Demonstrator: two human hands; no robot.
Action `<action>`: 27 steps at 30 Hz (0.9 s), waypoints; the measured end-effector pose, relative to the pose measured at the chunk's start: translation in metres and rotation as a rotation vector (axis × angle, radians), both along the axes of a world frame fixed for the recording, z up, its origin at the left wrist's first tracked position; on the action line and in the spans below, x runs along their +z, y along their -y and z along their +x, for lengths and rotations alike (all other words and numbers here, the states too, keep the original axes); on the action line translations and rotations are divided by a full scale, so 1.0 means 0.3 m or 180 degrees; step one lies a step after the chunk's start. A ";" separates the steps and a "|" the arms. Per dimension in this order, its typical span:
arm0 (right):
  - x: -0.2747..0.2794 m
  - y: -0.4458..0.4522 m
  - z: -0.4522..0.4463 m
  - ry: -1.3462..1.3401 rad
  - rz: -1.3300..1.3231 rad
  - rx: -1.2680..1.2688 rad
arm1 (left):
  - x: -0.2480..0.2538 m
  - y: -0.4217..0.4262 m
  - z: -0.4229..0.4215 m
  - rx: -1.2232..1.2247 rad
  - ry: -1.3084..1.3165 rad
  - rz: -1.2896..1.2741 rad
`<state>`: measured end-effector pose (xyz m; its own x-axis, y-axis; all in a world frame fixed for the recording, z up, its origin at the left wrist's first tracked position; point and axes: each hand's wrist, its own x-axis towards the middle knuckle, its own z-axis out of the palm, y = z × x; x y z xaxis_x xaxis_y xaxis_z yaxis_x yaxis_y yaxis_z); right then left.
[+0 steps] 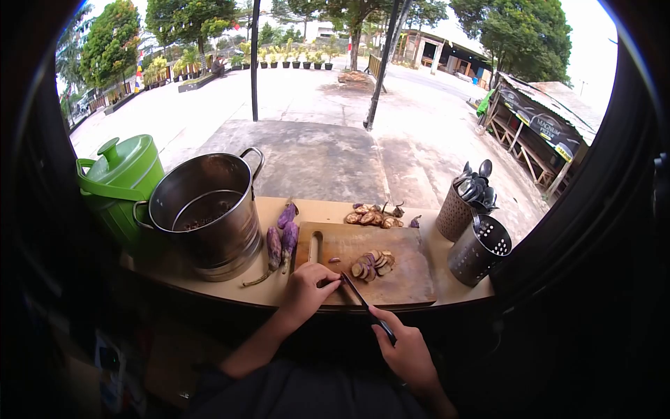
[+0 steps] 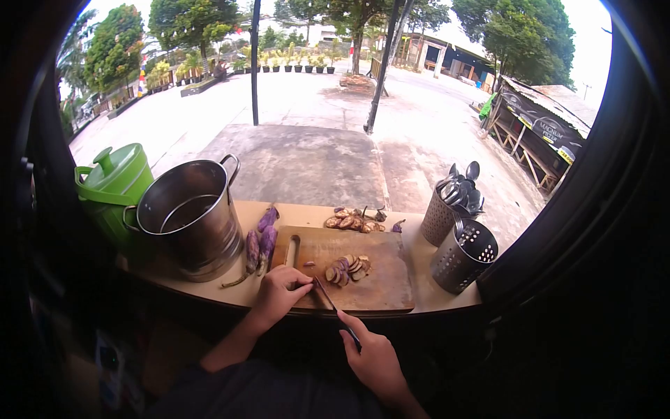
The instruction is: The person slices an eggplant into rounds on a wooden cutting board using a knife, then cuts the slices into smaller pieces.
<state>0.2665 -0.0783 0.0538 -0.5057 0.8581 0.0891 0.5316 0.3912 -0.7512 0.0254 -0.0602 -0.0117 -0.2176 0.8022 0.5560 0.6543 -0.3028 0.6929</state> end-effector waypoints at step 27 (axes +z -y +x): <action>-0.020 0.068 -0.157 0.0419 0.0338 -0.0600 | -0.002 -0.013 -0.039 -0.0483 -0.0037 -0.0069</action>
